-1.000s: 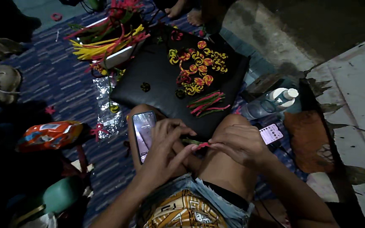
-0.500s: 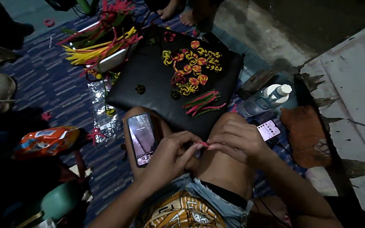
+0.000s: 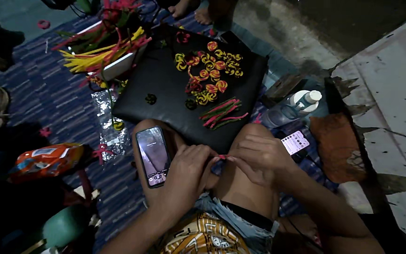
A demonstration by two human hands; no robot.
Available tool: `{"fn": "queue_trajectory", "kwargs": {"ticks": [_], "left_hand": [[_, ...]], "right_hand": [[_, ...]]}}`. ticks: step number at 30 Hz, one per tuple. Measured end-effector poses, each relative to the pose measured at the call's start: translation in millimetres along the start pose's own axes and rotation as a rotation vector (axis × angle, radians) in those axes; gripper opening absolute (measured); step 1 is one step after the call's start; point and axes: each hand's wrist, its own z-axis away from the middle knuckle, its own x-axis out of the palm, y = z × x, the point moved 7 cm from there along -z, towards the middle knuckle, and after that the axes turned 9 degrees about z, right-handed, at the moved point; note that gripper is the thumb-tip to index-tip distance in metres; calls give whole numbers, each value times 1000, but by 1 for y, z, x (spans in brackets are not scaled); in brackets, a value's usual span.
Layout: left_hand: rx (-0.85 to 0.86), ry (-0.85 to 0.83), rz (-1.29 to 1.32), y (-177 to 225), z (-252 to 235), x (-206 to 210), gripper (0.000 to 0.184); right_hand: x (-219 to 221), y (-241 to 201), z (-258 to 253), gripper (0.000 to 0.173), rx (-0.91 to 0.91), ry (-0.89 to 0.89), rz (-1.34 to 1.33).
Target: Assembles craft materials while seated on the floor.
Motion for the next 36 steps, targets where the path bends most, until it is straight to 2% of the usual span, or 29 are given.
{"fn": "queue_trajectory", "kwargs": {"ticks": [5,10,14,16,19,22,25,27,29,32,36], "left_hand": [[121,201,-103,15,4,-3,16],[158,223,-35,6,7,1,17],[259,327,-103,10,13,-3,11],[300,390,-82,9,15,-6,8],[303,365,203,-8,11,-3,8],[176,80,612,-23,-2,7,19],[18,-167,883,-26,-8,14,22],[-33,-260,939,-26,-10,15,24],[-51,-257,936,-26,-11,15,22],[-25,-129,824,-23,-11,10,18],[172,83,480,-10,-8,1,13]], "right_hand": [[1,11,5,24,238,131,-198],[5,13,12,19,272,265,-360],[8,17,12,16,321,222,-709],[8,18,10,15,238,181,-788],[-2,13,7,18,2,178,-532],[-11,10,5,19,-134,156,-272],[-14,11,5,16,-187,107,-252],[-14,12,5,17,-186,82,-255],[-15,11,5,20,-166,86,-233],[-15,11,5,26,-101,116,-195],[-7,19,6,31,103,0,-343]]}}
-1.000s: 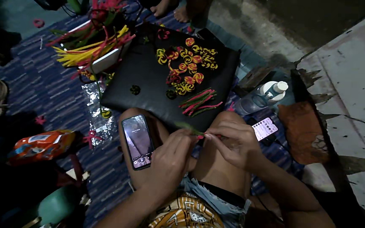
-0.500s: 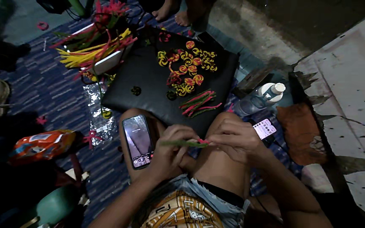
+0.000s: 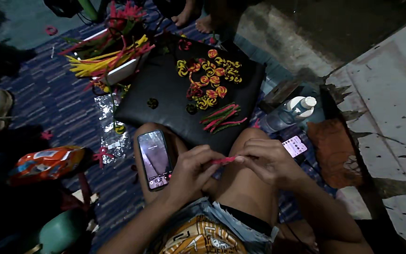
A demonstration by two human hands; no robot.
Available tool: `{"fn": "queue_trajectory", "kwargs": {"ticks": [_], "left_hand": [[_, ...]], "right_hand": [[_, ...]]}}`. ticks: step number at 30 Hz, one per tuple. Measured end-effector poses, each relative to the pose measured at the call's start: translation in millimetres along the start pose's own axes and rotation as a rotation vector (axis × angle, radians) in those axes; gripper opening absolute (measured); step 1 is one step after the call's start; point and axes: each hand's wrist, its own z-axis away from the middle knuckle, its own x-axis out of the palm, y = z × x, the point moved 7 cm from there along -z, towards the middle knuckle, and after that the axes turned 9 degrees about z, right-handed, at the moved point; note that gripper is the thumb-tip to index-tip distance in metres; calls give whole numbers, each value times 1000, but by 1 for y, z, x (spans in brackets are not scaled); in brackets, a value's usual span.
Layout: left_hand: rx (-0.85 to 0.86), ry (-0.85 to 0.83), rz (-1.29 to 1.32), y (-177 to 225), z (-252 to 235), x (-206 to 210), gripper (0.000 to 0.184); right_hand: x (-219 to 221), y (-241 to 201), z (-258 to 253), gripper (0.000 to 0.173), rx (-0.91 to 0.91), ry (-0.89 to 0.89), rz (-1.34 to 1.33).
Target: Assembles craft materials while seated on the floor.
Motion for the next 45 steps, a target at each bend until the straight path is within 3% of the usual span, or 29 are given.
{"fn": "queue_trajectory", "kwargs": {"ticks": [3,5,8,11,15,21,26,30,36,38,41,45], "left_hand": [[241,88,-291,17,1,0,9],[311,139,-395,23,2,0,9],[343,172,-560,28,1,-1,12],[274,78,-632,25,-2,5,13],[12,-59,-311,7,3,11,35],[-237,12,-6,-5,8,10,22],[-286,87,312,-15,9,8,16],[-250,143,299,-7,9,7,12],[-144,236,348,-1,7,2,13],[-36,166,354,4,1,1,19],[68,60,362,13,-9,-4,18],[52,46,361,14,-14,-12,13]], "right_hand": [[2,7,-1,28,158,-49,-241],[5,6,-1,25,187,-48,-358],[6,6,1,22,191,-18,-424],[3,8,4,18,146,90,-359],[2,-1,7,22,-58,110,-53],[-3,-10,14,29,-124,308,383],[-3,-24,16,29,-206,288,489],[0,-15,15,36,-57,225,307],[6,0,5,26,259,18,-391],[8,4,-3,23,288,-5,-586],[2,3,-13,20,280,1,-641],[-5,-3,-18,18,202,43,-513]]}}
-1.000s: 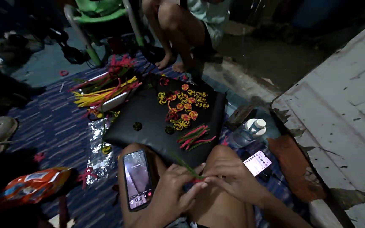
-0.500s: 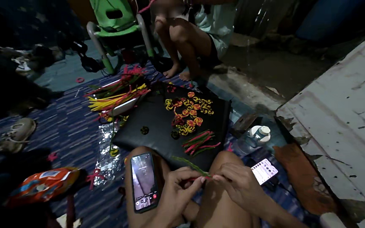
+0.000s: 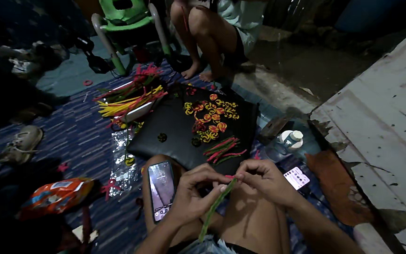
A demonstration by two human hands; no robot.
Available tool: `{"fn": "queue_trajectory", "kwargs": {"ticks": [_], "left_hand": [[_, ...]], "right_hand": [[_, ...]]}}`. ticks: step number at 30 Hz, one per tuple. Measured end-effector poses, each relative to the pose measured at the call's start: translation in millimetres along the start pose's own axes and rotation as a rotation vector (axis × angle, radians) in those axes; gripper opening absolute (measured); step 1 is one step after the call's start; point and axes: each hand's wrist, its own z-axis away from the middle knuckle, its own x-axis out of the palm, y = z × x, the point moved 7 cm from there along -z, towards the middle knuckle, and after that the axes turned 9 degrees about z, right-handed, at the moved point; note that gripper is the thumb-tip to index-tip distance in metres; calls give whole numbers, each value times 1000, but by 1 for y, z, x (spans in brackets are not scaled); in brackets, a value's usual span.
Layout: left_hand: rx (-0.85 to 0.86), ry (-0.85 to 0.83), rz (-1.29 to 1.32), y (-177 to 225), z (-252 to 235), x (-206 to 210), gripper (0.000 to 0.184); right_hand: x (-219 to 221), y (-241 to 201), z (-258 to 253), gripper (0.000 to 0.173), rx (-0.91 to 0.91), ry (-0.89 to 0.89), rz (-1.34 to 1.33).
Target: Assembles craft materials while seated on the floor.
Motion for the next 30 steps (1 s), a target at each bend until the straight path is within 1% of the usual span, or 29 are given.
{"fn": "queue_trajectory", "kwargs": {"ticks": [3,6,9,10,13,15,16,18,20,23,25,26,27,30], "left_hand": [[5,5,-5,1,-1,-2,10],[10,23,-40,1,-1,-3,13],[-28,43,-136,-2,0,-2,30],[-46,43,-165,-4,1,-2,31],[-84,13,-297,-5,2,-4,22],[-101,16,-370,-5,4,-3,18],[-91,28,-408,-4,4,-2,17],[2,55,-522,-1,4,2,13],[163,83,-661,7,3,8,10],[354,128,-822,17,4,16,7],[426,112,-913,20,4,20,11],[414,82,-929,19,4,22,12],[364,46,-900,17,3,22,13],[122,-43,-632,2,5,16,26]], "right_hand": [[2,0,0,21,-40,28,45],[1,1,0,20,-27,43,19],[2,5,0,21,-1,9,-68],[2,5,0,22,3,-7,-85],[-1,8,0,23,-1,-44,-55],[-6,8,1,24,-39,-43,51],[-10,8,2,28,-66,-38,136],[-14,5,5,36,-117,-27,299],[-14,1,9,40,-141,-15,410],[-12,-1,13,38,-149,8,366],[-12,-1,14,37,-141,25,294],[-13,0,15,35,-150,47,282],[-14,-1,17,34,-168,76,306],[-13,-6,21,35,-279,137,512]]}}
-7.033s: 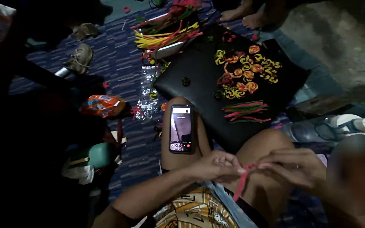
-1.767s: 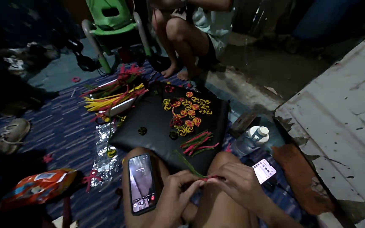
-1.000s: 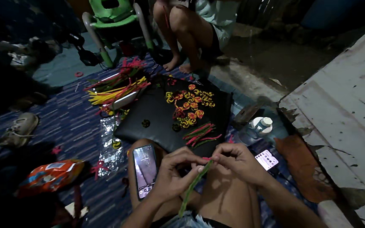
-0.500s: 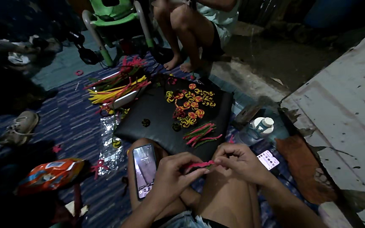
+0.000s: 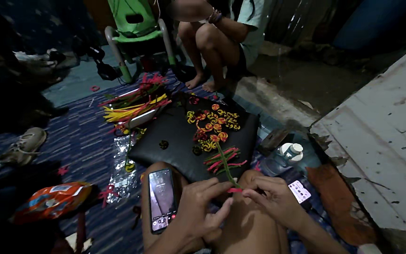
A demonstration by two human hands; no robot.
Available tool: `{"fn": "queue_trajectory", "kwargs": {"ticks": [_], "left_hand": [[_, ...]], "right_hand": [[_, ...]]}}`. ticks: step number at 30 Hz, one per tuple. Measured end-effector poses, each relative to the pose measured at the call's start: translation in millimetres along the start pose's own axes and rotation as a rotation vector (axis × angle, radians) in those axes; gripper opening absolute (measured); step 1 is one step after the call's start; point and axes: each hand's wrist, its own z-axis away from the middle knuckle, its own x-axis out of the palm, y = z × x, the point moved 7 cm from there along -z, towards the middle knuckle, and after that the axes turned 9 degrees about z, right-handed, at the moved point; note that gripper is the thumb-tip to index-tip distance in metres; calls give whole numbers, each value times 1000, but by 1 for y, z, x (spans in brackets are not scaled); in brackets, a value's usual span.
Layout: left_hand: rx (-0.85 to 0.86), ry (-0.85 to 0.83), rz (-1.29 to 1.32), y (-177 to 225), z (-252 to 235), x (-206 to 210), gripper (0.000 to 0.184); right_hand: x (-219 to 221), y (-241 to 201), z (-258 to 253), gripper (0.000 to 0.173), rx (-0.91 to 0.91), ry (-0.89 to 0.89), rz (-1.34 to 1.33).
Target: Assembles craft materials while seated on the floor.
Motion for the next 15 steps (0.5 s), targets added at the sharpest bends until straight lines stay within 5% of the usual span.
{"fn": "queue_trajectory", "kwargs": {"ticks": [4,10,15], "left_hand": [[-171,70,300,-10,5,-1,22],[-350,144,621,-24,3,-3,10],[-247,76,652,-24,6,1,14]], "right_hand": [[6,-15,-1,35,-126,45,232],[11,-18,-6,30,-98,-20,191],[16,-2,-7,22,168,-148,-321]]}}
